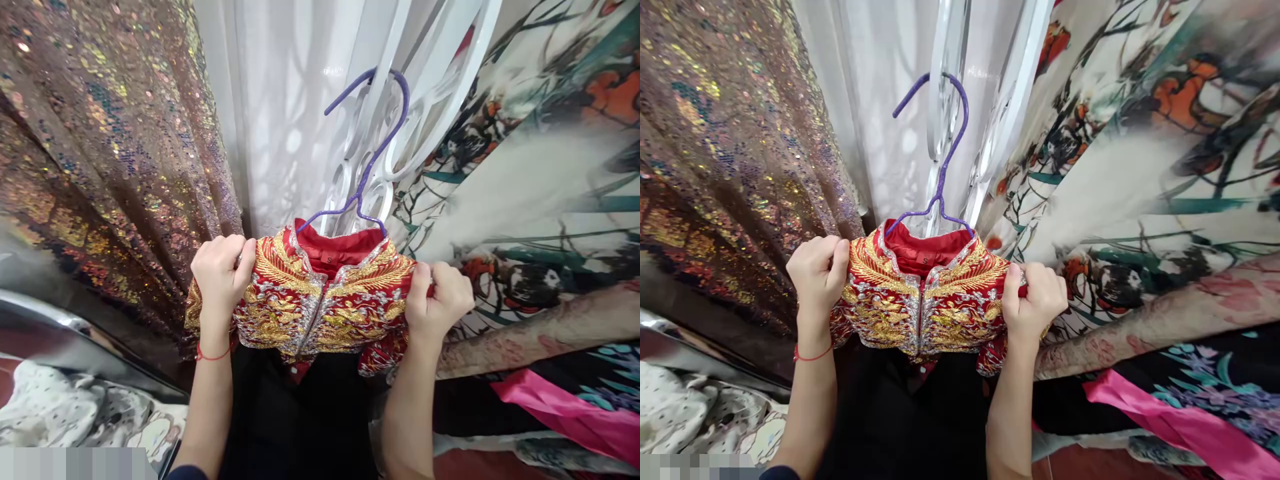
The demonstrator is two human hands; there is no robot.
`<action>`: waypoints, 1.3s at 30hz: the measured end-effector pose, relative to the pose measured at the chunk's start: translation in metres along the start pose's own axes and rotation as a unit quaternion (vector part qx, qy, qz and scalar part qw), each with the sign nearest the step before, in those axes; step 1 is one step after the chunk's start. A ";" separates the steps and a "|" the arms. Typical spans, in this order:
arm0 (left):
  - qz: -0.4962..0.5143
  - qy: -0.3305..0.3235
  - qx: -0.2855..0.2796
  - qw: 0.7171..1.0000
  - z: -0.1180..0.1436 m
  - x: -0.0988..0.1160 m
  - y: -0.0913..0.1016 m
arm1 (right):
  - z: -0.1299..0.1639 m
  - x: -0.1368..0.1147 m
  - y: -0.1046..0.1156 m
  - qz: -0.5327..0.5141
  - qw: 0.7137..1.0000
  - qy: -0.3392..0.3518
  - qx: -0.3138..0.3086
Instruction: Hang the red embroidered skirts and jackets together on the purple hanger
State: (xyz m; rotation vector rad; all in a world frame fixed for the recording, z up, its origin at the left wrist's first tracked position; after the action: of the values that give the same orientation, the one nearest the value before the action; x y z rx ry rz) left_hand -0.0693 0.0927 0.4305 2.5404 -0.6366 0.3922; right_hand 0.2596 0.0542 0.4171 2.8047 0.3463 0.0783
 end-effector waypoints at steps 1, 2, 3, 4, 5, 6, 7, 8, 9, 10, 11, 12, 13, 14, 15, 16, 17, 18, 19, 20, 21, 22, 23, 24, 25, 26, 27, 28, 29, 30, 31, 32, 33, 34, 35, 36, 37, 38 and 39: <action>0.001 0.001 0.004 1.000 0.000 -0.001 0.000 | 0.001 -0.001 0.001 0.002 1.000 0.000 -0.001; 0.001 0.001 0.007 1.000 0.000 -0.002 0.000 | 0.002 -0.002 0.002 0.005 1.000 -0.001 -0.004; 0.002 0.001 0.009 1.000 0.000 -0.003 0.001 | 0.003 -0.003 0.002 0.009 1.000 -0.004 -0.008; 0.003 0.001 0.009 1.000 0.000 -0.004 0.001 | 0.004 -0.004 0.003 0.012 1.000 -0.007 -0.011; 0.003 -0.001 0.007 1.000 0.000 -0.004 0.001 | 0.005 -0.005 0.003 0.013 1.000 -0.009 -0.014; 0.003 -0.003 0.003 1.000 -0.001 -0.004 0.001 | 0.006 -0.006 0.003 0.013 1.000 -0.011 -0.015; 0.002 -0.004 -0.001 1.000 -0.001 -0.004 0.001 | 0.006 -0.007 0.003 0.013 1.000 -0.012 -0.013; 0.001 -0.007 -0.004 1.000 -0.001 -0.004 0.001 | 0.007 -0.007 0.003 0.012 1.000 -0.013 -0.012; 0.000 -0.008 -0.005 1.000 -0.001 -0.003 0.003 | 0.007 -0.007 0.002 0.012 1.000 -0.013 -0.009; -0.002 -0.009 -0.006 1.000 -0.001 -0.003 0.003 | 0.007 -0.006 0.001 0.012 1.000 -0.016 -0.006; -0.003 -0.009 -0.006 1.000 0.000 -0.003 0.004 | 0.008 -0.004 0.000 0.011 1.000 -0.019 -0.002; -0.005 -0.009 -0.005 1.000 0.000 -0.003 0.004 | 0.007 -0.002 -0.001 0.009 1.000 -0.023 -0.001; -0.006 -0.008 -0.003 1.000 0.001 -0.003 0.004 | 0.007 0.000 -0.004 0.004 1.000 -0.026 -0.005; -0.007 -0.007 -0.001 1.000 0.001 -0.003 0.003 | 0.006 0.000 -0.006 -0.002 1.000 -0.027 -0.013; -0.006 -0.006 0.004 1.000 0.001 -0.002 0.002 | 0.005 -0.001 -0.008 -0.007 0.999 -0.030 -0.021; -0.004 -0.004 0.010 1.000 0.002 -0.002 0.000 | 0.004 -0.003 -0.008 -0.009 0.999 -0.034 -0.024; -0.002 -0.002 0.016 1.000 0.002 -0.002 -0.001 | 0.004 -0.007 -0.005 -0.007 0.999 -0.041 -0.017; 0.000 0.002 0.019 1.000 0.002 -0.002 -0.004 | 0.004 -0.014 0.001 0.000 0.999 -0.050 0.001; 0.001 0.006 0.021 1.000 0.002 -0.002 -0.006 | 0.006 -0.022 0.009 0.009 0.998 -0.062 0.028; 0.000 0.010 0.021 1.000 0.002 -0.002 -0.008 | 0.010 -0.033 0.017 0.012 0.996 -0.074 0.054; 0.000 0.014 0.020 1.000 0.002 -0.002 -0.010 | 0.014 -0.045 0.022 -0.001 0.994 -0.082 0.071; -0.001 0.016 0.018 1.000 0.002 -0.002 -0.011 | 0.019 -0.056 0.021 -0.041 0.993 -0.092 0.067; -0.002 0.018 0.017 1.000 0.003 -0.002 -0.011 | 0.024 -0.067 0.013 -0.107 0.987 -0.110 0.041; -0.003 0.019 0.016 1.000 0.003 -0.002 -0.011 | 0.030 -0.076 0.001 -0.178 0.975 -0.136 0.007; -0.003 0.020 0.015 1.000 0.004 -0.003 -0.011 | 0.037 -0.084 -0.012 -0.245 0.954 -0.170 -0.030; -0.005 0.020 0.014 1.000 0.004 -0.003 -0.010 | 0.044 -0.091 -0.025 -0.297 0.930 -0.208 -0.061; -0.006 0.019 0.013 1.000 0.004 -0.003 -0.011 | 0.050 -0.095 -0.035 -0.334 0.906 -0.246 -0.083; -0.007 0.019 0.012 1.000 0.004 -0.004 -0.011 | 0.055 -0.098 -0.044 -0.358 0.885 -0.282 -0.095; -0.008 0.019 0.012 1.000 0.004 -0.005 -0.013 | 0.058 -0.099 -0.051 -0.378 0.866 -0.312 -0.100; -0.007 0.020 0.013 1.000 0.003 -0.007 -0.015 | 0.059 -0.100 -0.057 -0.396 0.848 -0.337 -0.102; -0.004 0.023 0.015 1.000 0.002 -0.008 -0.017 | 0.059 -0.100 -0.063 -0.412 0.833 -0.356 -0.100; 0.002 0.024 0.019 1.000 0.001 -0.010 -0.020 | 0.058 -0.100 -0.067 -0.423 0.822 -0.370 -0.095; 0.011 0.026 0.024 0.999 -0.001 -0.012 -0.023 | 0.057 -0.099 -0.070 -0.430 0.814 -0.379 -0.089; 0.021 0.028 0.028 0.999 -0.002 -0.014 -0.025 | 0.055 -0.098 -0.072 -0.436 0.810 -0.385 -0.080; 0.031 0.029 0.031 0.999 -0.003 -0.016 -0.028 | 0.053 -0.098 -0.075 -0.445 0.805 -0.386 -0.073; 0.039 0.031 0.032 0.998 -0.004 -0.017 -0.031 | 0.052 -0.098 -0.077 -0.454 0.799 -0.387 -0.068; 0.044 0.032 0.031 0.998 -0.005 -0.018 -0.033 | 0.052 -0.099 -0.079 -0.457 0.797 -0.388 -0.066; 0.044 0.033 0.030 0.998 -0.006 -0.019 -0.035 | 0.052 -0.098 -0.079 -0.449 0.803 -0.387 -0.064; 0.042 0.034 0.028 0.998 -0.006 -0.019 -0.037 | 0.052 -0.097 -0.077 -0.424 0.819 -0.382 -0.064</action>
State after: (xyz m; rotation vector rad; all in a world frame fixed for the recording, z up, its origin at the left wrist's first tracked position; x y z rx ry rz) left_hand -0.0680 0.1309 0.4138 2.5471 -0.7187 0.5297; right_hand 0.1532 0.0854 0.3422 2.0473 1.2330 -1.1183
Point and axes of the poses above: each hand's wrist, its own z-axis away from the middle knuckle, its own y-axis out of the back of the hand, x = y × z, the point moved 10 cm from there along -z, towards the middle knuckle, and after that the axes turned 13 degrees about y, right-handed, at the moved point
